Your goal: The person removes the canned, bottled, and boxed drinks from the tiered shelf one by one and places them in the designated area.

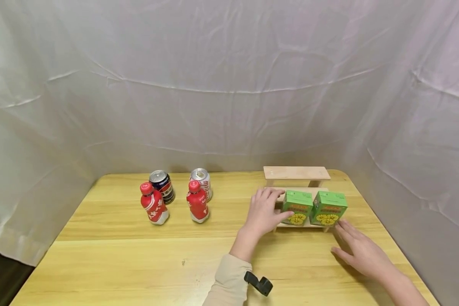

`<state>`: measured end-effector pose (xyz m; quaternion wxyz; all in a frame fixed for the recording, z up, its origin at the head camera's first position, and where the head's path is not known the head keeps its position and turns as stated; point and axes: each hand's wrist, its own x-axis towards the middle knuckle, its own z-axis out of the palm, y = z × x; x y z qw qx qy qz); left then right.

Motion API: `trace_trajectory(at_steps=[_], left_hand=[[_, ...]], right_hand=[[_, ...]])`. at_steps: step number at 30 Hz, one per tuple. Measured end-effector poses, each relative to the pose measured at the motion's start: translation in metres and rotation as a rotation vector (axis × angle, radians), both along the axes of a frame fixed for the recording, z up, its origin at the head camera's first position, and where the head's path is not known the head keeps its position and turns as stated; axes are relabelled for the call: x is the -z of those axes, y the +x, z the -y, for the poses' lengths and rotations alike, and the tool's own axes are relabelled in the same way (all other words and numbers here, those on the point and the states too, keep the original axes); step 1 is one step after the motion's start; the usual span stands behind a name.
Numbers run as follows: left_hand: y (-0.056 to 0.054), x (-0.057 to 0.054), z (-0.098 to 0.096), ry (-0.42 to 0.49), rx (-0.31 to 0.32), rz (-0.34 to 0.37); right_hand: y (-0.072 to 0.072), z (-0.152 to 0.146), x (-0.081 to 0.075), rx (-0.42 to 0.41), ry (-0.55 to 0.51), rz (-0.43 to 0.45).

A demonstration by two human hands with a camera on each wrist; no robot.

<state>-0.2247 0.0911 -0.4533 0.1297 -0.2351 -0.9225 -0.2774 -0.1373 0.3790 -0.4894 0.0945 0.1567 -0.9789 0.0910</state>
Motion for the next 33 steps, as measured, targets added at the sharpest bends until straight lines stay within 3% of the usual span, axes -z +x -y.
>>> trace_trajectory(at_steps=[7,14,23,33], left_hand=[[-0.001,0.003,-0.006,0.031,-0.002,0.023],[-0.007,0.002,-0.011,0.057,0.01,0.003],[-0.015,-0.01,-0.01,0.027,0.059,-0.024],[-0.019,-0.017,-0.009,-0.058,0.104,-0.157]], right_hand=[[0.0,0.0,-0.003,0.008,0.003,0.028],[0.001,0.001,-0.004,0.009,0.006,0.017],[0.001,0.001,-0.003,0.014,0.003,0.021],[0.002,0.002,-0.006,0.015,0.005,0.037]])
